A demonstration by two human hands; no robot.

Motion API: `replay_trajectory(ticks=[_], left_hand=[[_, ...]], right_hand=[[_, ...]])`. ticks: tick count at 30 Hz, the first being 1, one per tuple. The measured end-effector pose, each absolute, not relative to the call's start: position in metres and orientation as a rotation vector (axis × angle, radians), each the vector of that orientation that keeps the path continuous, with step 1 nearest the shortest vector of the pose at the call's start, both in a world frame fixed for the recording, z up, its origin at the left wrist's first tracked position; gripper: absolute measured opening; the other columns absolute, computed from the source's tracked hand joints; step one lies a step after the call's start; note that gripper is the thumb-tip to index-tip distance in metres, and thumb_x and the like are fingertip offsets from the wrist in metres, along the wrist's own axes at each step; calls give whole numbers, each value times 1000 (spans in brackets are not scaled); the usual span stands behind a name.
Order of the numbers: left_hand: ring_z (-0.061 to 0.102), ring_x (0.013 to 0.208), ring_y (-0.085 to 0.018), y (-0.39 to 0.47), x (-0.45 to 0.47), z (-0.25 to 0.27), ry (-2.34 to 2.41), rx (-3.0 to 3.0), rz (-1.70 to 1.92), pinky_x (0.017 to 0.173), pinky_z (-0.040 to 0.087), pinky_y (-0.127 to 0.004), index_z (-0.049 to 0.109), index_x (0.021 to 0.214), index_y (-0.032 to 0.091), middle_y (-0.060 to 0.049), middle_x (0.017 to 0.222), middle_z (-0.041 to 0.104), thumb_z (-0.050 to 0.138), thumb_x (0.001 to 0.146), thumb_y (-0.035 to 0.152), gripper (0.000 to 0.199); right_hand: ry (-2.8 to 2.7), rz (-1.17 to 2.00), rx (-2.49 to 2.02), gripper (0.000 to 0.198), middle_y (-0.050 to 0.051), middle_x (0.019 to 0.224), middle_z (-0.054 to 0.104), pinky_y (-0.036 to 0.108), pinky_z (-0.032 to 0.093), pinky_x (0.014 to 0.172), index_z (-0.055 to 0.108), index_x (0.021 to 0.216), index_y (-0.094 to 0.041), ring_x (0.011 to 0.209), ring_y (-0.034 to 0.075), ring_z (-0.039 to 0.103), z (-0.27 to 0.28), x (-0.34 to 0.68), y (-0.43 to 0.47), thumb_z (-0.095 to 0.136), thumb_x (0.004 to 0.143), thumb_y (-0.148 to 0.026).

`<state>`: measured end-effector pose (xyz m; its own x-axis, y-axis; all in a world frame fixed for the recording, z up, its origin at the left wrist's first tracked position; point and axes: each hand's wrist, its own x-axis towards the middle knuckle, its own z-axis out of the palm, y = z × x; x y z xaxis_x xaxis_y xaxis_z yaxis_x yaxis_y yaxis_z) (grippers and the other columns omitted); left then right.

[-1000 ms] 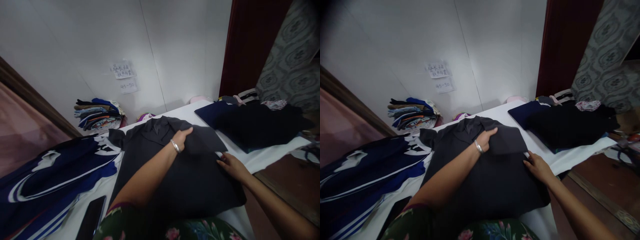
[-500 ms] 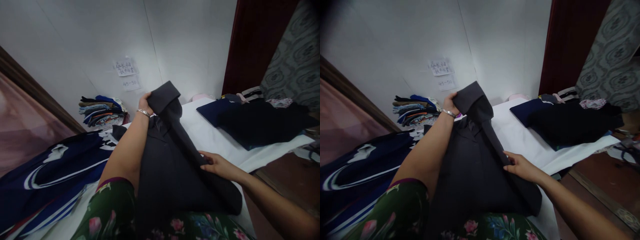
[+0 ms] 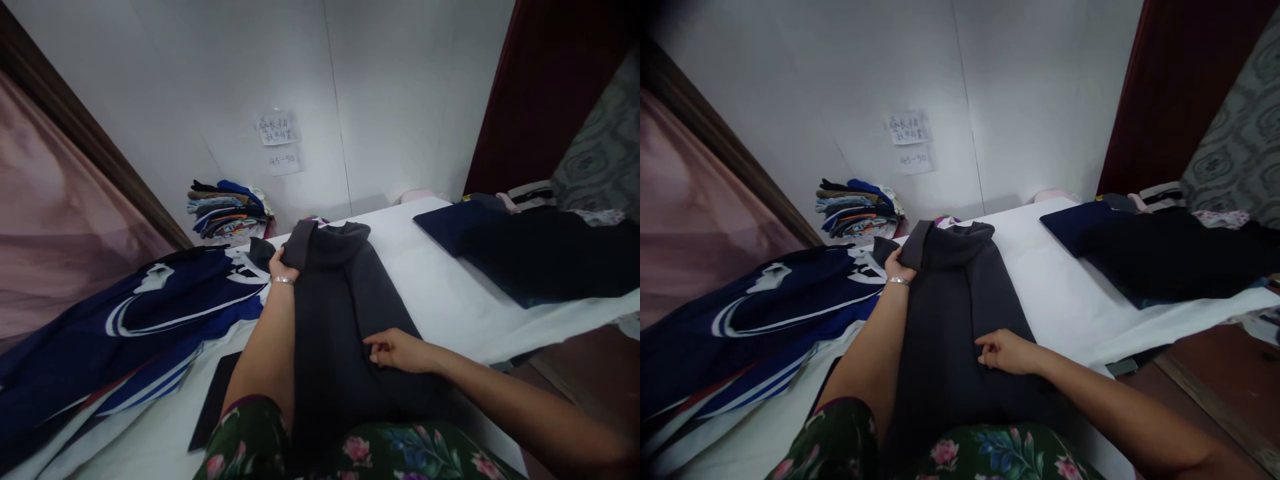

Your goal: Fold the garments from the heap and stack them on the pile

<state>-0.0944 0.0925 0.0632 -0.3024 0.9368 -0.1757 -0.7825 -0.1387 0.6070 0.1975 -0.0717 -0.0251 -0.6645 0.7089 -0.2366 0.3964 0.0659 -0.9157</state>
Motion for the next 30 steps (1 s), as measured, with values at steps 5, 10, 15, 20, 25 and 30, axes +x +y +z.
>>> replay_trajectory(ticks=[5, 10, 15, 20, 25, 30], left_hand=[[69, 85, -18, 71, -82, 61, 614, 231, 1717, 89, 50, -35, 65, 102, 10, -10, 82, 73, 43, 84, 14, 28], [69, 84, -18, 61, -71, 79, 536, 271, 1708, 88, 52, -34, 66, 98, 9, -10, 80, 73, 43, 85, 16, 27], [70, 77, -17, 57, -71, 88, 587, 290, 1696, 84, 53, -34, 65, 95, 11, -7, 75, 72, 44, 84, 15, 24], [69, 74, -17, 58, -67, 89, 623, 284, 1677, 83, 53, -33, 65, 90, 11, -6, 75, 72, 46, 82, 15, 21], [69, 74, -18, 56, -56, 92, 601, 335, 1633, 86, 52, -33, 66, 94, 10, -8, 76, 72, 47, 81, 16, 23], [69, 78, -19, 50, -45, 99, 568, 370, 1638, 86, 52, -35, 65, 102, 11, -8, 80, 72, 48, 81, 16, 27]], right_hand=[[-2324, 1043, -1212, 39, 6, 90, 67, 28, 46, 73, 63, 119, -17, 78, 17, 61, -14, 216, -83, 51, 83, -26], [-2560, 909, -1194, 40, 9, 99, 64, 30, 47, 76, 60, 123, -19, 85, 20, 61, -11, 219, -105, 49, 85, -25], [-2554, 929, -1091, 48, 11, 117, 59, 35, 45, 92, 52, 131, -23, 106, 23, 56, -6, 255, -134, 50, 88, -44], [-2512, 525, -1133, 61, 14, 135, 46, 45, 40, 100, 39, 141, -27, 121, 28, 46, -39, 301, -159, 58, 85, -39], [-2328, 287, -1145, 57, 12, 115, 56, 35, 52, 82, 29, 144, -28, 101, 21, 57, -64, 304, -187, 48, 91, -21], [-2396, 359, -819, 51, 10, 109, 61, 31, 50, 80, 38, 139, -26, 96, 18, 59, -83, 285, -207, 49, 90, -16]])
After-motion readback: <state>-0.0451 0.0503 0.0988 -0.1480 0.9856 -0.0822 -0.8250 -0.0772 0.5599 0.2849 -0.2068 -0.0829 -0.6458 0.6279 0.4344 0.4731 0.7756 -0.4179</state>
